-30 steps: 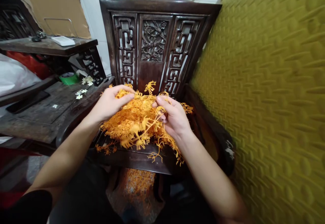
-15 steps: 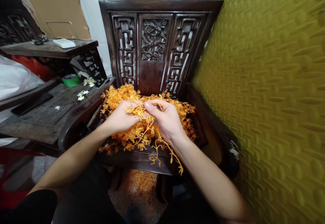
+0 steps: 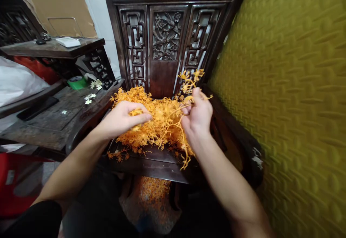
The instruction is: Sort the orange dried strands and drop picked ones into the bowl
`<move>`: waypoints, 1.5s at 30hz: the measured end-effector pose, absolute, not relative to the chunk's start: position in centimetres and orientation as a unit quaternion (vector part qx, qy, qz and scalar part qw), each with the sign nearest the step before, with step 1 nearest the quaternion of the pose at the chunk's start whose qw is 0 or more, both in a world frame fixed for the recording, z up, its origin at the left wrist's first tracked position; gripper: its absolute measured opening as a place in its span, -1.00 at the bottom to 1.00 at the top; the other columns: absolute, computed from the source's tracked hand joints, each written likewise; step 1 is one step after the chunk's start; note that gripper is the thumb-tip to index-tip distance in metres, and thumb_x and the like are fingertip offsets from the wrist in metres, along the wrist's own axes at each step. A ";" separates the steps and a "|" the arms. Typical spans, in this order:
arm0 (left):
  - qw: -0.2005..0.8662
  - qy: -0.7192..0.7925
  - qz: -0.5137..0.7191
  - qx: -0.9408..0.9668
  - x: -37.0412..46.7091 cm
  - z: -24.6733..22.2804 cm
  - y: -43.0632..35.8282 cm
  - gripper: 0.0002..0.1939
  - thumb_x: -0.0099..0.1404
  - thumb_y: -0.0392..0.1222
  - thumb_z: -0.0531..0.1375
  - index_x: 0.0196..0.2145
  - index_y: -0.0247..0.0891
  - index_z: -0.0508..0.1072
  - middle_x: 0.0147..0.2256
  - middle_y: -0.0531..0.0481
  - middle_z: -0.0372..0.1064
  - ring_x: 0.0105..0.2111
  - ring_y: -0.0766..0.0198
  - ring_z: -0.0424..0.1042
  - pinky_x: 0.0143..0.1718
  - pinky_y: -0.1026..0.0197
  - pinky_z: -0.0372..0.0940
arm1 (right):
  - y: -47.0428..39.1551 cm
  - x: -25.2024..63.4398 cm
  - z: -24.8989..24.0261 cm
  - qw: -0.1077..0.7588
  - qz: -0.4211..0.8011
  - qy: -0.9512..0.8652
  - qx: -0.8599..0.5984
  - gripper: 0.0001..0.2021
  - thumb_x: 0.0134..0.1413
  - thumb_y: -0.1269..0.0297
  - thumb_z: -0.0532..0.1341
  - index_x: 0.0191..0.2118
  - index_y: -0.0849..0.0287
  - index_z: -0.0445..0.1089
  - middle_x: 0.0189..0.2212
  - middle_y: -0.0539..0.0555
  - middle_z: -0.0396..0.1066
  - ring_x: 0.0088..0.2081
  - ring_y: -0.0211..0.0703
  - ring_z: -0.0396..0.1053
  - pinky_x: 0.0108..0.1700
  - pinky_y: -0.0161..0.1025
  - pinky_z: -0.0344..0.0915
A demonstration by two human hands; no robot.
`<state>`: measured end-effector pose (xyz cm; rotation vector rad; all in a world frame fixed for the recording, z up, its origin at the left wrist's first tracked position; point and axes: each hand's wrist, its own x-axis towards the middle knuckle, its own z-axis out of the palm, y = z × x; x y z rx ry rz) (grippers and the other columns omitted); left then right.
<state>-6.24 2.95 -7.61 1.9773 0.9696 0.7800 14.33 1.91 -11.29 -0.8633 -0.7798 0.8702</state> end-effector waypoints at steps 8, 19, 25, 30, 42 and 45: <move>0.410 0.387 0.438 0.700 -7.9 -7.6 5.5 -0.67 0.29 -0.16 0.29 -0.01 -0.21 0.67 -0.28 -0.08 0.66 -0.61 0.42 0.29 -0.62 0.29 0.15 | -1.1 14.3 -12.3 0.657 0.387 -0.452 -0.462 -0.76 0.13 0.07 0.41 -0.31 0.09 0.44 -0.35 0.05 0.49 -0.53 -0.32 0.20 -0.62 -0.32 0.05; 0.323 0.347 0.356 0.805 -5.3 -8.5 3.9 -0.75 0.35 -0.04 0.34 -0.12 -0.23 0.67 -0.08 -0.07 0.67 -0.05 0.14 0.61 0.13 0.04 0.41 | -1.3 14.1 -11.9 0.627 0.397 -0.473 -0.474 -0.77 0.19 0.03 0.36 -0.21 0.06 0.54 -0.38 0.03 0.42 -0.50 -0.28 0.22 -0.61 -0.35 0.12; 0.232 0.311 0.390 0.835 -4.8 -9.5 3.8 -0.82 0.40 -0.14 0.31 -0.12 -0.23 0.66 -0.11 -0.07 0.66 -0.11 0.17 0.62 0.05 0.07 0.42 | -0.9 13.8 -12.3 0.603 0.431 -0.495 -0.454 -0.70 0.08 0.00 0.46 -0.22 0.09 0.53 -0.45 -0.04 0.33 -0.53 -0.34 0.14 -0.59 -0.35 0.14; 0.139 0.296 0.376 0.867 -4.8 -10.3 4.5 -0.76 0.38 -0.06 0.35 -0.09 -0.24 0.65 -0.14 -0.09 0.65 -0.17 0.18 0.59 -0.03 0.10 0.42 | -0.9 13.4 -12.5 0.618 0.429 -0.483 -0.449 -0.71 0.08 -0.01 0.46 -0.29 0.11 0.53 -0.45 -0.03 0.33 -0.52 -0.34 0.13 -0.59 -0.34 0.09; 0.243 0.297 0.341 0.858 -5.3 -7.3 1.8 -0.79 0.41 -0.13 0.26 -0.32 -0.25 0.64 -0.29 0.01 0.63 -0.28 0.27 0.56 -0.12 0.19 0.38 | 0.9 19.0 -11.1 0.672 0.453 -0.400 -0.428 -0.71 -0.03 0.10 0.50 -0.44 0.10 0.41 -0.50 -0.05 0.26 -0.59 -0.36 0.01 -0.61 -0.29 -0.15; 0.248 0.322 0.361 0.839 -5.2 -7.8 2.5 -0.82 0.38 -0.15 0.27 -0.25 -0.26 0.67 -0.21 -0.02 0.67 -0.22 0.23 0.60 -0.04 0.15 0.42 | -0.6 17.8 -11.0 0.592 0.457 -0.535 -0.393 -0.78 0.09 0.11 0.46 -0.38 0.12 0.52 -0.44 -0.01 0.35 -0.54 -0.33 0.14 -0.58 -0.30 -0.03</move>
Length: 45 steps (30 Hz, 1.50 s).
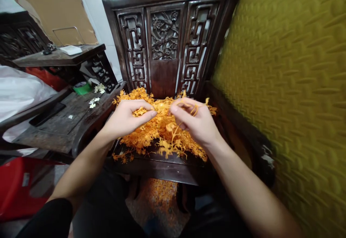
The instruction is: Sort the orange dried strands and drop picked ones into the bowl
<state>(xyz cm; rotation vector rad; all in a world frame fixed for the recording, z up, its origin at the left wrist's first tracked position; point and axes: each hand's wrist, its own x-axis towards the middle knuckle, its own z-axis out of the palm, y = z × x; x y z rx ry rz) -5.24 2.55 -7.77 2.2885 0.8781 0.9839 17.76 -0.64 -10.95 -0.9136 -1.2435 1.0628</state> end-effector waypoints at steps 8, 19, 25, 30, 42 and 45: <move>0.312 0.345 0.343 0.816 -5.7 -8.1 2.5 -0.71 0.29 -0.08 0.37 -0.09 -0.24 0.70 -0.07 -0.09 0.67 -0.07 0.11 0.63 0.12 0.04 0.45 | -1.6 15.8 -10.3 0.565 0.305 -0.659 -0.391 -0.88 0.26 0.31 0.33 -0.34 0.14 0.52 -0.34 0.02 0.49 -0.29 -0.21 0.42 -0.20 -0.20 0.33; 0.293 0.339 0.539 0.714 -5.0 -8.6 3.8 -0.77 0.34 -0.15 0.32 -0.47 -0.25 0.59 -0.48 0.04 0.54 -0.48 0.37 0.42 -0.36 0.27 0.33 | -2.7 15.0 -10.6 0.594 0.222 -0.683 -0.362 -0.83 0.20 0.47 0.28 -0.42 0.14 0.42 -0.43 -0.01 0.40 -0.37 -0.24 0.33 -0.29 -0.22 0.25; 0.380 0.360 0.525 0.671 -6.5 -8.8 5.0 -0.72 0.31 0.06 0.37 -0.38 -0.21 0.65 -0.51 0.05 0.52 -0.62 0.42 0.31 -0.59 0.30 0.17 | -2.7 15.6 -10.0 0.660 0.450 -0.491 -0.349 -0.87 0.14 0.17 0.43 -0.31 0.11 0.58 -0.46 -0.02 0.30 -0.54 -0.35 0.08 -0.56 -0.29 -0.09; 0.319 0.287 0.457 0.779 -4.0 -9.4 2.6 -0.82 0.37 -0.09 0.33 -0.27 -0.23 0.70 -0.25 -0.05 0.67 -0.28 0.28 0.59 -0.16 0.21 0.45 | -1.9 14.3 -10.4 0.629 0.605 -0.348 -0.342 -0.74 -0.09 0.08 0.57 -0.29 0.06 0.65 -0.36 0.01 0.35 -0.48 -0.39 0.00 -0.59 -0.40 -0.18; 0.231 0.240 0.465 0.820 -3.0 -10.7 2.6 -0.83 0.37 -0.28 0.25 -0.23 -0.27 0.69 -0.22 -0.09 0.66 -0.28 0.26 0.59 -0.13 0.15 0.47 | -2.0 12.4 -11.4 0.646 0.593 -0.345 -0.335 -0.69 -0.13 0.01 0.58 -0.34 0.10 0.64 -0.34 0.01 0.42 -0.47 -0.41 0.03 -0.59 -0.47 -0.09; 0.309 0.246 0.440 0.807 -3.2 -10.2 2.5 -0.84 0.37 -0.17 0.30 -0.22 -0.26 0.68 -0.18 -0.09 0.67 -0.22 0.24 0.61 -0.04 0.14 0.48 | -1.5 12.3 -11.9 0.654 0.574 -0.353 -0.343 -0.66 -0.13 -0.02 0.57 -0.30 0.09 0.64 -0.39 -0.01 0.40 -0.51 -0.41 0.00 -0.60 -0.43 -0.11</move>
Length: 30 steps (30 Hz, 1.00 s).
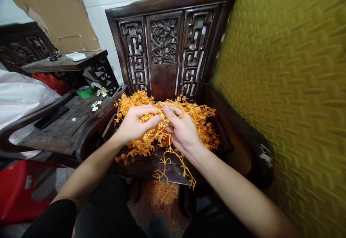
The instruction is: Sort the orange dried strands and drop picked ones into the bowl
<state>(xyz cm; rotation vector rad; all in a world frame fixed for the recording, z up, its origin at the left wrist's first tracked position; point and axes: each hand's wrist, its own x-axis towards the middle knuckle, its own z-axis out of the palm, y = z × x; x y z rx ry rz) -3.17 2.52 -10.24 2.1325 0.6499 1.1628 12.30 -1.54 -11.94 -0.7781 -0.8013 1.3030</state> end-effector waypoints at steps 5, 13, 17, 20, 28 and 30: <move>0.417 0.254 0.415 0.768 -3.2 -9.9 2.6 -0.66 0.24 0.08 0.42 -0.23 -0.26 0.68 -0.16 -0.10 0.67 -0.14 0.17 0.61 0.01 0.12 0.47 | -1.2 12.0 -12.5 0.697 0.496 -0.383 -0.349 -0.70 -0.13 0.01 0.57 -0.42 0.09 0.59 -0.07 0.03 0.50 -0.49 -0.40 0.03 -0.58 -0.36 -0.10; 0.334 0.234 0.457 0.790 -2.6 -10.6 2.1 -0.84 0.37 -0.17 0.28 -0.33 -0.26 0.62 -0.32 -0.03 0.59 -0.32 0.29 0.50 -0.17 0.19 0.42 | -2.4 11.6 -11.3 0.681 0.518 -0.364 -0.368 -0.65 -0.16 0.01 0.57 -0.40 0.10 0.52 -0.50 -0.07 0.21 -0.54 -0.37 -0.07 -0.59 -0.35 -0.14; 0.238 0.219 0.486 0.812 -2.2 -10.8 1.6 -0.79 0.35 -0.29 0.21 -0.47 -0.26 0.50 -0.48 0.05 0.38 -0.44 0.33 0.33 -0.32 0.23 0.30 | -3.3 11.2 -11.0 0.701 0.517 -0.334 -0.360 -0.63 -0.19 0.07 0.59 -0.44 0.14 0.45 -0.48 -0.06 0.19 -0.51 -0.36 -0.04 -0.57 -0.34 -0.11; 0.237 0.221 0.480 0.815 -2.0 -10.9 1.5 -0.76 0.35 -0.31 0.19 -0.49 -0.25 0.47 -0.50 0.07 0.34 -0.45 0.34 0.30 -0.33 0.23 0.26 | -3.3 11.0 -11.3 0.694 0.529 -0.328 -0.360 -0.61 -0.18 0.07 0.58 -0.47 0.15 0.41 -0.50 -0.07 0.15 -0.52 -0.37 -0.07 -0.57 -0.33 -0.13; 0.370 0.263 0.429 0.781 -2.6 -10.9 0.7 -0.78 0.32 -0.24 0.22 -0.50 -0.25 0.49 -0.49 0.05 0.39 -0.45 0.33 0.33 -0.34 0.21 0.26 | -0.6 17.3 -7.7 0.759 0.459 -0.322 -0.331 -0.73 -0.02 0.24 0.54 -0.50 0.08 0.44 -0.49 -0.05 0.16 -0.56 -0.39 -0.12 -0.61 -0.26 -0.27; 0.458 0.303 0.434 0.714 -2.5 -11.1 1.4 -0.78 0.31 -0.12 0.25 -0.45 -0.25 0.52 -0.47 0.03 0.43 -0.45 0.33 0.34 -0.37 0.23 0.27 | -0.7 18.1 -7.4 0.729 0.471 -0.371 -0.329 -0.80 0.03 0.17 0.52 -0.41 0.08 0.53 -0.52 -0.05 0.15 -0.55 -0.37 -0.08 -0.61 -0.27 -0.26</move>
